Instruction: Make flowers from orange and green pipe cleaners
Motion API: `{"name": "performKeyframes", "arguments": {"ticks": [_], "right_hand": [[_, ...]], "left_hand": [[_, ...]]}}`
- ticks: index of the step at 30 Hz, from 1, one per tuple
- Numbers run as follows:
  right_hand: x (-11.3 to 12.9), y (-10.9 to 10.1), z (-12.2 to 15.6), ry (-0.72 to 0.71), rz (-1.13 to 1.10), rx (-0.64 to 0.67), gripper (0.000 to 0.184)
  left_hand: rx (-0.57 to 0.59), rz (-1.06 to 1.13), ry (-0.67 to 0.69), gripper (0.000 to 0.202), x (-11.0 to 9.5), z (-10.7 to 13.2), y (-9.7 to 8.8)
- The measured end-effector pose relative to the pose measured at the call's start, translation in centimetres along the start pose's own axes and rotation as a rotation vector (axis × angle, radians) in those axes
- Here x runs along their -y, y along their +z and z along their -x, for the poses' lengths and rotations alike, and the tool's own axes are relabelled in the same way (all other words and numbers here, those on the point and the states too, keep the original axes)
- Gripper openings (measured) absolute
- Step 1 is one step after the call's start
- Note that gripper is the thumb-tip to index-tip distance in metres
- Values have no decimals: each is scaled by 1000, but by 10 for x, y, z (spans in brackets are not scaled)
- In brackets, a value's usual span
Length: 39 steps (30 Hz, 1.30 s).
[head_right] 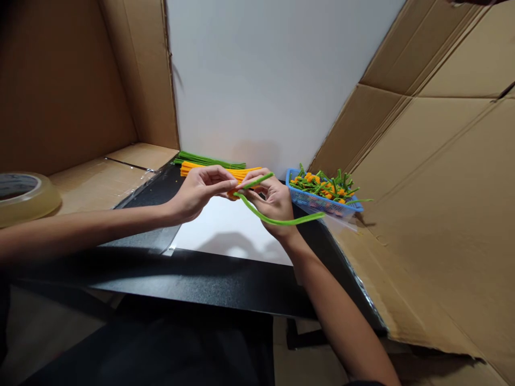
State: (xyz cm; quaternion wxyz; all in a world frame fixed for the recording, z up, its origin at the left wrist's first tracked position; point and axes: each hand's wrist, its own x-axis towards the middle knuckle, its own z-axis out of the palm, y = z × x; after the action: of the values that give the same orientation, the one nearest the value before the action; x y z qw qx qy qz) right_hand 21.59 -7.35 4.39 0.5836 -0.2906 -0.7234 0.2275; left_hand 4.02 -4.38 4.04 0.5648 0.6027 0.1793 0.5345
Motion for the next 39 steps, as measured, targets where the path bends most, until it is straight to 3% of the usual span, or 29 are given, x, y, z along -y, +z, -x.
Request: {"name": "performKeyframes", "arguments": {"ticks": [7,14,17,22,31,39], "right_hand": [[-6,6,6,-6,151,-161,8],[0,3,2,18,13,-128,6],[2,1,1,44,-26,-108,7],[3,2,1,56,-65,-99,9],[-8,10,4,164,-189,-110,21],[-8,11,5,196,-217,-78,18]], "left_hand": [[44,-26,14,32,4,-3,-4],[315,241,-177,26,6,-11,-9],[377,325,-247,28,7,-11,-10],[298,365,-308,29,3,-6,-7],[170,342,-246,26,2,-1,0],[128,341,-224,25,4,-1,1]]}}
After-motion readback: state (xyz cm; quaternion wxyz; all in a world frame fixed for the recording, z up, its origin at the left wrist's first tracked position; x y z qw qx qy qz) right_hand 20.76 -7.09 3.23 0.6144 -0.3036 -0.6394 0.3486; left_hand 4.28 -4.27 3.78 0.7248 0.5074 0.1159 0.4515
